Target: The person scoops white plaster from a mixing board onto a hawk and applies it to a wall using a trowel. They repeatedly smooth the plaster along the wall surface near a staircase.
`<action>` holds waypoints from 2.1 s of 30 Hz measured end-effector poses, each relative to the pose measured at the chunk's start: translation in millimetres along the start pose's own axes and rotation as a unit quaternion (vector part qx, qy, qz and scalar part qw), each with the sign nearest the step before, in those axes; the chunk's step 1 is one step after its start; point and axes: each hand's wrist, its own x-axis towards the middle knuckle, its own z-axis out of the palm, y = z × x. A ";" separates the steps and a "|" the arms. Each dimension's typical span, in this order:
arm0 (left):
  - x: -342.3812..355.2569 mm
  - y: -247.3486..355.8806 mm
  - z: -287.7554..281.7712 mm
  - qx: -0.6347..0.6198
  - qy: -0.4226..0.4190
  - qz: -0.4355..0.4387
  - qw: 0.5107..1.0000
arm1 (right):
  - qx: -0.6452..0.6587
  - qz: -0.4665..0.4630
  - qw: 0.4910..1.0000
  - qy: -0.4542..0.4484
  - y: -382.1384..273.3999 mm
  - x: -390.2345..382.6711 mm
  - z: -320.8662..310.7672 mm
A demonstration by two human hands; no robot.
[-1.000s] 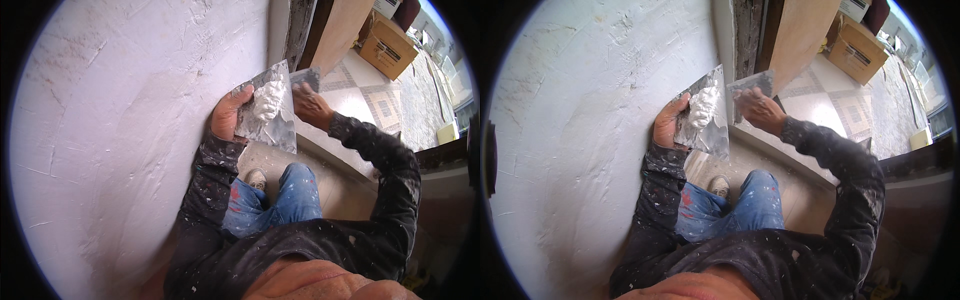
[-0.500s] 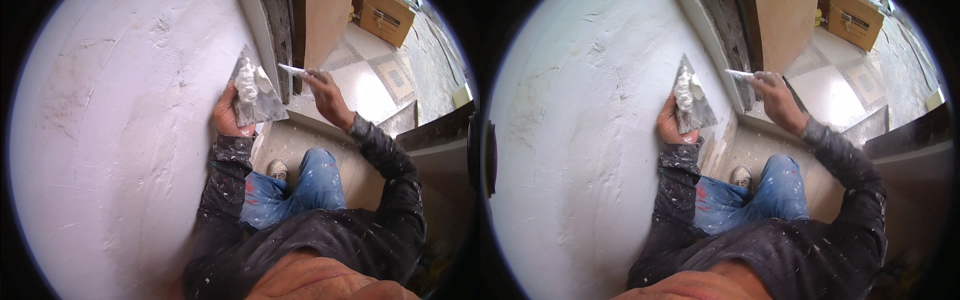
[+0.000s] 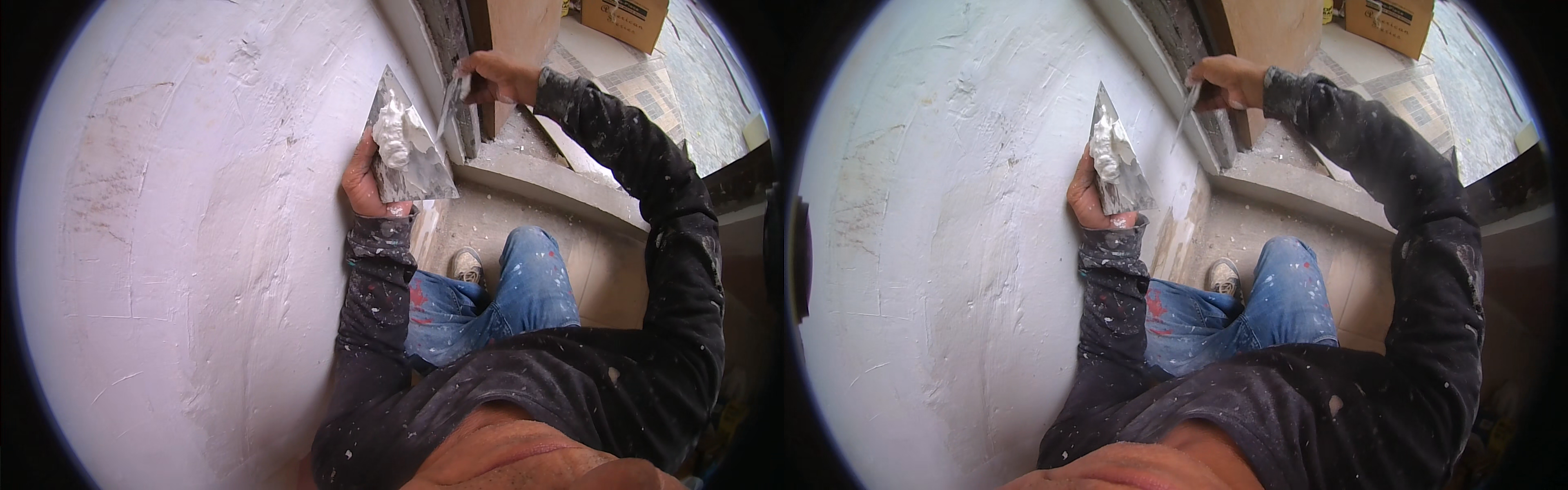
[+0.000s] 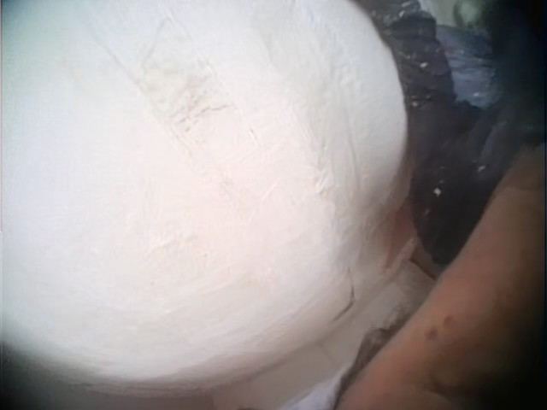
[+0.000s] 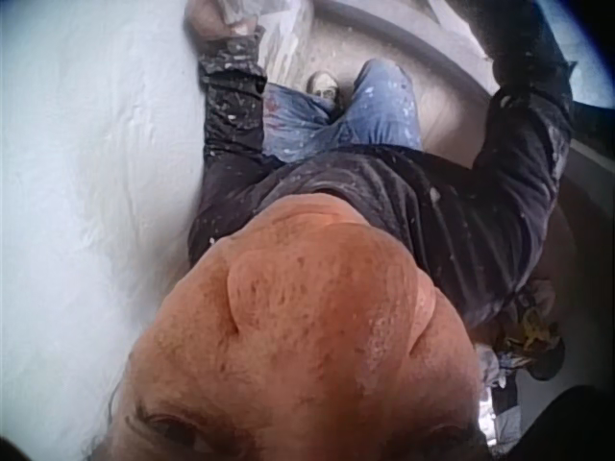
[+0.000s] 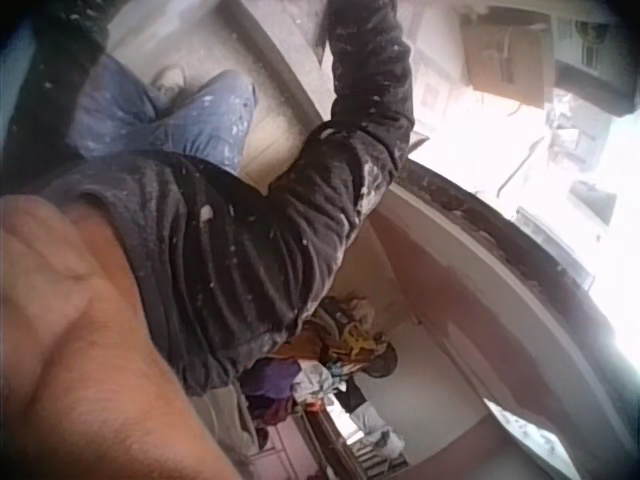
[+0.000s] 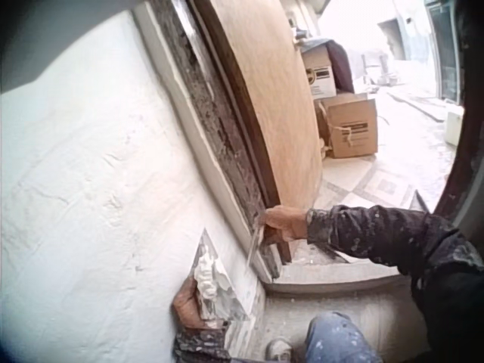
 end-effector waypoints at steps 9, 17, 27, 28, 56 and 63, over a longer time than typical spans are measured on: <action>4.1 -0.2 1.6 -0.113 -0.094 -0.064 0.987 | 0.016 -0.066 0.996 -0.057 -67.0 -11.1 1.3; 7.4 -9.1 -10.8 -0.041 -0.072 -0.004 0.997 | 0.036 -0.141 0.985 -0.097 -154.2 -49.8 18.6; 0.9 4.3 9.3 -0.145 -0.064 -0.091 0.983 | -0.174 -0.544 0.816 -0.092 -125.4 -140.8 -18.4; 3.1 1.6 10.1 -0.183 -0.088 -0.114 0.972 | -0.279 -0.582 0.762 -0.054 -106.7 -142.6 -15.9; 5.2 5.8 12.4 -0.045 -0.088 -0.253 0.962 | -0.350 -0.433 0.830 0.039 39.3 -170.1 -49.6; 11.6 -6.8 13.1 0.065 -0.148 -0.248 0.955 | -0.656 -0.549 0.515 -0.054 -19.4 -165.0 -36.5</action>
